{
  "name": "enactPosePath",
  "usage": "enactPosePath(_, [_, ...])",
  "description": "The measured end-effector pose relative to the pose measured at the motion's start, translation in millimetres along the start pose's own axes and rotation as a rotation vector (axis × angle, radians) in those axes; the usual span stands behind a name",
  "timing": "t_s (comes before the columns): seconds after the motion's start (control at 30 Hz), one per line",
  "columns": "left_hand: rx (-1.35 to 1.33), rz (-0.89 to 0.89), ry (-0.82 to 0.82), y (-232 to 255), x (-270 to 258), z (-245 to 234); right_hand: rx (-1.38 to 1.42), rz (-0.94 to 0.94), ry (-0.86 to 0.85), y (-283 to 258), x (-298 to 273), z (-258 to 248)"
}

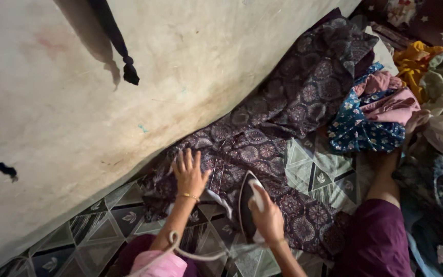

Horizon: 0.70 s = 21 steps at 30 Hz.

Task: The person irons a patterned piece of fabric laid out on the floor. They repeatedly smooth the fabric with their hands and move the iron back and forth across its surface to remove wrinkles.

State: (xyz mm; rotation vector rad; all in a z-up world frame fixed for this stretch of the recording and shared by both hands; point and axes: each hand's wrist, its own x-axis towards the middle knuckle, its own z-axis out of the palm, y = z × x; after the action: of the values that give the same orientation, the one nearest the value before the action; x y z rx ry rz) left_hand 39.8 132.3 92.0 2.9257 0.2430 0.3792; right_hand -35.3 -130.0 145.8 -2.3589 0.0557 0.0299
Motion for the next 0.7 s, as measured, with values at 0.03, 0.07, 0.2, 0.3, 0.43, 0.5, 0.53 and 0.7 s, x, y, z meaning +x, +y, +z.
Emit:
enactPosePath(0.03, [-0.062,0.015,-0.070,5,-8,-6,0.019,-0.047,0.054,0,9,3])
enactPosePath(0.07, [-0.125,0.029,-0.141,10,-21,-12,0.038,-0.095,0.108,1,18,6])
enactPosePath(0.2, [0.041,0.094,-0.509,13,-61,-30,-0.006,-0.129,0.103,11,50,20])
enactPosePath(0.3, [-0.009,-0.088,-0.522,-13,-70,-32,0.153,-0.078,-0.017,30,50,16])
enactPosePath(0.43, [0.050,-0.219,-0.393,-34,-75,-42,0.393,-0.045,0.083,72,27,-16])
enactPosePath(0.5, [0.113,-0.304,-0.564,-43,-77,-45,0.263,-0.104,0.234,99,-9,-32])
enactPosePath(0.53, [0.101,-0.320,-0.528,-45,-77,-43,0.198,-0.113,0.247,108,-25,-37])
enactPosePath(0.7, [-0.060,-0.301,-0.125,-62,-84,4,-0.180,-0.270,0.196,123,-77,-17])
